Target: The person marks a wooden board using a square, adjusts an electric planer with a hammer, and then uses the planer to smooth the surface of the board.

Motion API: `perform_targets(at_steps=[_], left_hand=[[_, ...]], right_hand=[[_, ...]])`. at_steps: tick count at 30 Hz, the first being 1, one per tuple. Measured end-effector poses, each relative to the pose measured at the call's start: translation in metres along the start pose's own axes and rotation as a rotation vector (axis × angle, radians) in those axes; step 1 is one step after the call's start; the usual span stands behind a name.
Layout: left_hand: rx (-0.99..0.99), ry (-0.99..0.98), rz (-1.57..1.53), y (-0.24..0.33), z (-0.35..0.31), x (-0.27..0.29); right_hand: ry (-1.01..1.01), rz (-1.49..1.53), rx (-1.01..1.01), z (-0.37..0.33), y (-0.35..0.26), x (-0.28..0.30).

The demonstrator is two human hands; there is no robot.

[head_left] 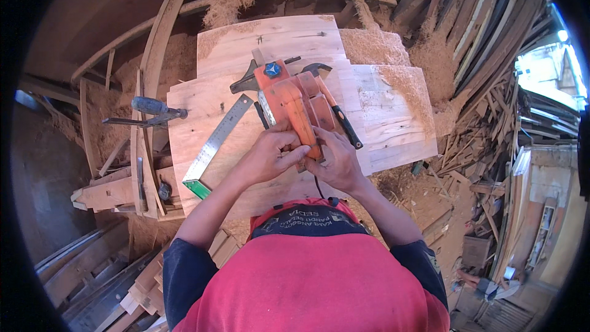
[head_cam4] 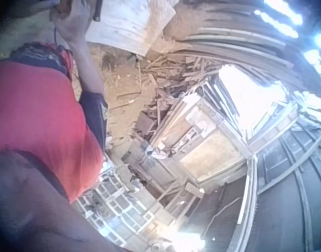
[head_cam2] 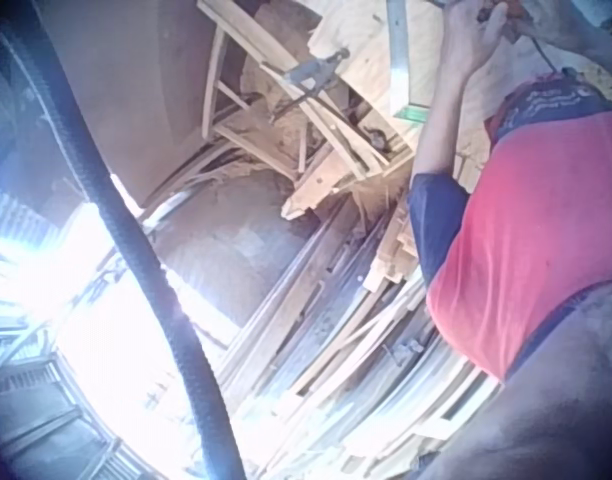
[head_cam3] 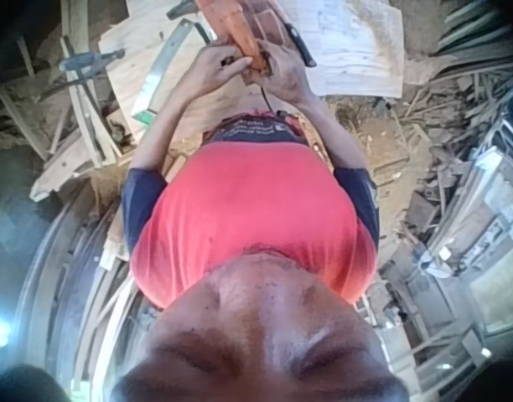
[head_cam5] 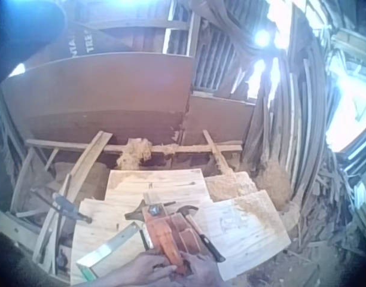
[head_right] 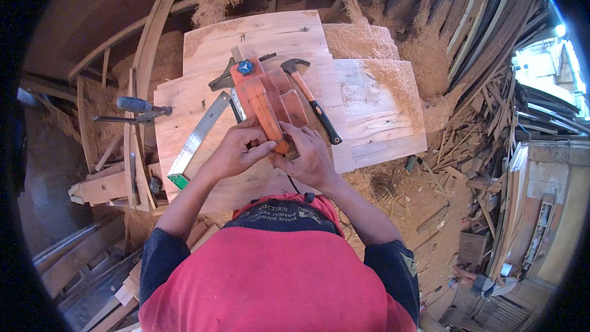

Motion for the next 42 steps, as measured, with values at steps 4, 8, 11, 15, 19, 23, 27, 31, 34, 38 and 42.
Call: perform_targets(at_steps=[4, 8, 11, 15, 19, 23, 27, 31, 34, 38, 42], left_hand=[[0.028, 0.028, -0.055, -0.006, -0.001, -0.003], [-0.006, 0.052, -0.091, -0.008, -0.001, -0.003], [-0.005, 0.03, 0.017, -0.006, 0.0, -0.003], [0.15, 0.033, -0.009, -0.022, -0.01, -0.004], [0.163, 0.403, -0.404, -0.018, -0.031, 0.016], [-0.168, 0.746, 0.501, 0.044, -0.058, 0.023], [-0.253, 0.613, 0.497, 0.014, -0.067, -0.039], [-0.137, 0.459, 0.682, 0.005, -0.064, -0.066], [-0.069, 0.467, 0.692, -0.003, -0.078, -0.067], [0.029, 0.603, 0.736, -0.011, -0.118, -0.047], [0.229, 0.906, 0.874, -0.036, -0.193, 0.005]], right_hand=[[-0.018, 0.004, -0.027, -0.001, 0.002, 0.001], [0.012, -0.024, 0.017, -0.002, 0.001, 0.001], [0.007, 0.01, 0.003, -0.004, 0.002, 0.002], [-0.053, 0.114, -0.068, -0.004, 0.011, -0.006], [-0.072, 0.124, -0.127, -0.012, 0.018, -0.006], [-0.075, 0.129, -0.101, -0.014, 0.024, -0.007], [-0.182, 0.313, -0.186, -0.01, 0.023, -0.014], [-0.217, 0.422, -0.102, -0.004, 0.046, -0.008], [-0.143, 0.383, 0.086, 0.02, 0.052, 0.009], [-0.205, 0.668, -0.183, 0.027, 0.041, 0.002], [-0.096, 0.431, -0.183, 0.03, 0.051, 0.004]])
Point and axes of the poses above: each hand's wrist, its own z-axis towards the middle knuckle, its own x-axis out of the back of the hand, y = z × x, the point moved 8 cm from there along z, towards the middle knuckle, and after that the axes turned 6 degrees about -x, right-handed, at the moved point
